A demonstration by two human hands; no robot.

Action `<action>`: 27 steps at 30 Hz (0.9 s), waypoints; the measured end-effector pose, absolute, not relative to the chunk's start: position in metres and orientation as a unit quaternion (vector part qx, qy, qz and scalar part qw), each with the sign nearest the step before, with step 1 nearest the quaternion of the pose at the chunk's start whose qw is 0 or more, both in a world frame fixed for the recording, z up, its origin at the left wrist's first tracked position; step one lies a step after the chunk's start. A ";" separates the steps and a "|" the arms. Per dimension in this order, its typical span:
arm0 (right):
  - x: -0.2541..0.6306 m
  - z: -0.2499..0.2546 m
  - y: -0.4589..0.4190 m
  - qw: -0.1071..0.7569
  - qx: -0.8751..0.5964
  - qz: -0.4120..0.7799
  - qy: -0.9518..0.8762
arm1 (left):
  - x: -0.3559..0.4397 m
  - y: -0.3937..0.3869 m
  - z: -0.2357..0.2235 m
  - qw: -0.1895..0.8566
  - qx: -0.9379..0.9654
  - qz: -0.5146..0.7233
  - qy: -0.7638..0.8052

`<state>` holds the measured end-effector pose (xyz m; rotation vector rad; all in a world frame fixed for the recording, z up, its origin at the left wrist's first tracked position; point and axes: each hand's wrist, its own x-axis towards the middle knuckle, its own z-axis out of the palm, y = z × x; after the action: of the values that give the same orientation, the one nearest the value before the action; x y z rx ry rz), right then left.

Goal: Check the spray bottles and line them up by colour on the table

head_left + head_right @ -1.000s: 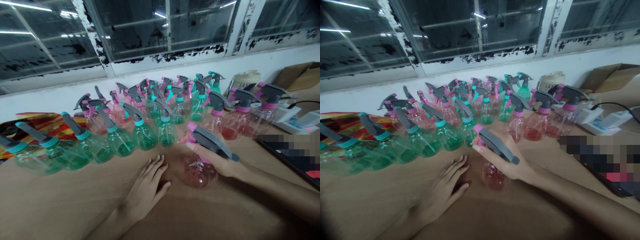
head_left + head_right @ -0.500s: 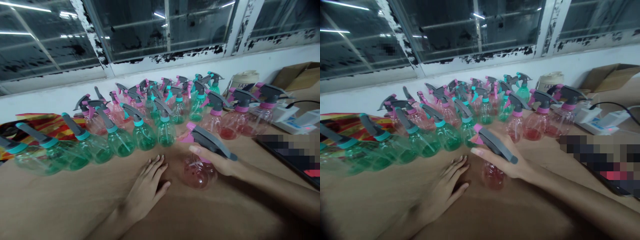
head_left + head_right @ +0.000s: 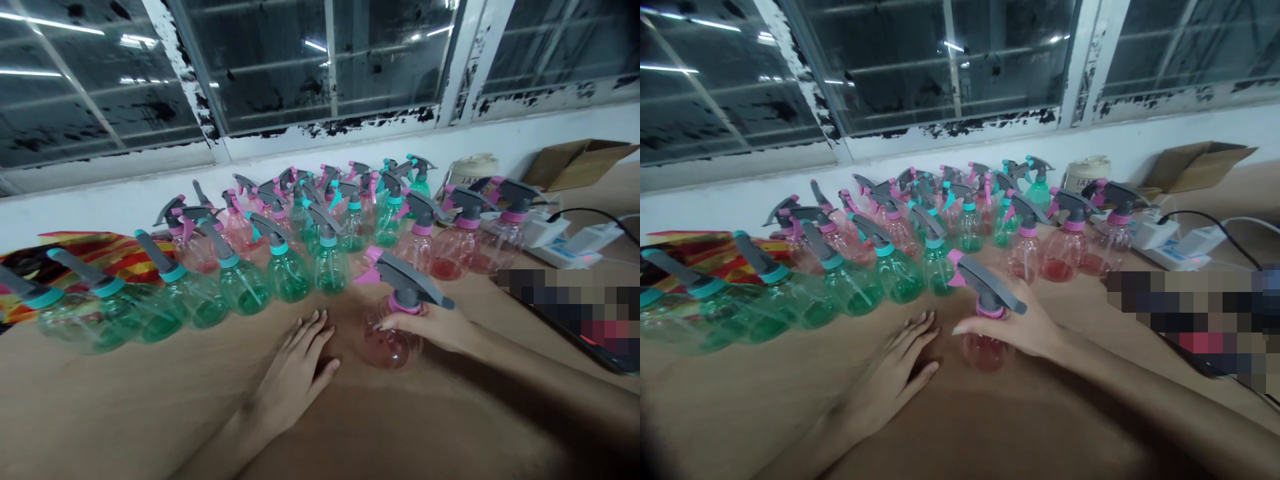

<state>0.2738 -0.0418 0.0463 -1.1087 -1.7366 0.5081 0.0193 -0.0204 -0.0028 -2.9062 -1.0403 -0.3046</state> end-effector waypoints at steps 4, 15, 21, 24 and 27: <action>0.276 0.044 -0.054 0.435 -0.497 0.165 -0.733 | 0.019 -0.021 -0.003 0.018 -0.935 -0.100 -0.340; 0.285 0.010 -0.089 0.410 -0.602 0.082 -0.681 | 0.022 -0.021 -0.005 0.015 -0.934 -0.108 -0.340; 0.282 0.013 -0.090 0.420 -0.606 0.095 -0.669 | 0.023 -0.022 -0.005 0.023 -0.933 -0.111 -0.342; 0.280 0.016 -0.085 0.417 -0.616 0.095 -0.661 | 0.024 -0.024 -0.004 0.027 -0.933 -0.109 -0.342; 0.282 0.018 -0.079 0.405 -0.632 0.099 -0.653 | 0.024 -0.024 -0.004 0.031 -0.932 -0.111 -0.344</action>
<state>0.2815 -0.0788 0.0182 -1.5964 -1.6487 0.2490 0.0241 -0.0241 -0.0042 -2.8718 -1.0595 -0.3416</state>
